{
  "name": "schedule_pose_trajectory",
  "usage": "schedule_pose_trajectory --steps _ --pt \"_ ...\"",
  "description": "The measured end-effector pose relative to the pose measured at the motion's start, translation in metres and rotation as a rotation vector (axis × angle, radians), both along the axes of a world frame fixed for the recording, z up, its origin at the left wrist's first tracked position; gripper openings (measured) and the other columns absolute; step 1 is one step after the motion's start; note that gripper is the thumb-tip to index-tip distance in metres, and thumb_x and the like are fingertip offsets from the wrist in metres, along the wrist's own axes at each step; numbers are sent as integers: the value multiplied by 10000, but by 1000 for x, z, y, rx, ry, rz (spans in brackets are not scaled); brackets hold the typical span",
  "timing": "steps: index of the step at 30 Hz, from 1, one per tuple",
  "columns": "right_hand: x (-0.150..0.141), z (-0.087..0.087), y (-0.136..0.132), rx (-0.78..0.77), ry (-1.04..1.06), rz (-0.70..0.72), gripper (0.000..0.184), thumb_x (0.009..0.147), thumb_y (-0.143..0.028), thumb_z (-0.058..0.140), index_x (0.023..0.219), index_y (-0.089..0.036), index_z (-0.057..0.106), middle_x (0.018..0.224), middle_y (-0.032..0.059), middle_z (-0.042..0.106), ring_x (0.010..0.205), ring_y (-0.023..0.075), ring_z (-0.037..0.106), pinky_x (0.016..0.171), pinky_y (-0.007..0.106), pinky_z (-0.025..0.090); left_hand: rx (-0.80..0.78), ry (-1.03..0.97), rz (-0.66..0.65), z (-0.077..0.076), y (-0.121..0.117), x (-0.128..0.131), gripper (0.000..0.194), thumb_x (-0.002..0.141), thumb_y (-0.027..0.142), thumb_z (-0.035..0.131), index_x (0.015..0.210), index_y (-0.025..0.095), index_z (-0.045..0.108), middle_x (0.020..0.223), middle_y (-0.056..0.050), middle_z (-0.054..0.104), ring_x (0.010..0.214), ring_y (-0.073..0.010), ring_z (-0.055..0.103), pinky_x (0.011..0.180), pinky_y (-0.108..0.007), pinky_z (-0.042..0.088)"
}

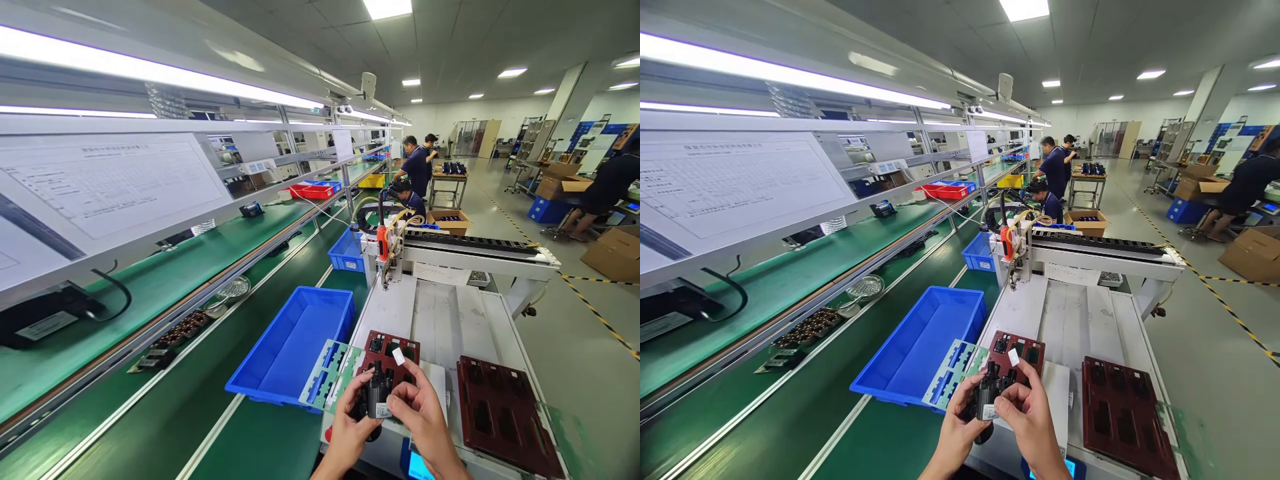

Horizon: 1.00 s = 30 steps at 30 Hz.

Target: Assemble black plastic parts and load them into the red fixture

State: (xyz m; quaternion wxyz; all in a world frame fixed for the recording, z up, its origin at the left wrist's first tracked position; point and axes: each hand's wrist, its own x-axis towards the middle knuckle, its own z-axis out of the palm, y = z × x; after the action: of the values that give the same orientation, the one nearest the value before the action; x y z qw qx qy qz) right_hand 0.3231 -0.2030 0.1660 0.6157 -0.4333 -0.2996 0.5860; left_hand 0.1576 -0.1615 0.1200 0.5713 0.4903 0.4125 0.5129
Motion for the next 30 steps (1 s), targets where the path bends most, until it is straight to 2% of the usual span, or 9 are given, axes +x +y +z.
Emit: schedule_pose_trajectory --steps 11,21,24,28,30 --pt "-2 -3 -3 -3 -39 11 893 829 -450 870 1518 -228 348 779 -45 670 748 198 622 732 342 446 -3 -36 -19 0 -2 2 632 600 306 960 1195 237 759 1338 -132 724 1301 -413 609 1096 -462 507" --pt "-3 -3 -3 45 -192 5 883 874 -455 818 1547 -219 298 795 -19 685 726 206 608 693 357 459 -35 -86 2 11 -4 3 635 543 287 991 1143 240 786 1296 -133 743 1276 -428 620 1115 -501 487" --pt "-8 -2 -8 74 -331 -53 835 898 -439 788 1550 -239 305 782 -14 689 673 201 586 667 362 476 -50 -89 18 6 -4 3 666 520 324 1005 1142 233 784 1284 -140 745 1259 -429 626 1105 -489 494" --pt "-16 -7 -13 137 -561 -251 775 863 -431 816 1502 -285 403 877 38 722 627 202 552 591 359 464 -59 -124 1 -3 -6 0 743 510 386 1013 1190 230 759 1283 -142 742 1227 -422 642 1052 -459 531" --pt "-17 -13 -12 156 -595 -268 783 852 -449 811 1506 -280 415 869 39 709 624 205 555 563 344 441 -56 -130 1 -3 -7 -2 766 494 399 1019 1194 234 759 1274 -143 747 1227 -430 644 1065 -476 529"
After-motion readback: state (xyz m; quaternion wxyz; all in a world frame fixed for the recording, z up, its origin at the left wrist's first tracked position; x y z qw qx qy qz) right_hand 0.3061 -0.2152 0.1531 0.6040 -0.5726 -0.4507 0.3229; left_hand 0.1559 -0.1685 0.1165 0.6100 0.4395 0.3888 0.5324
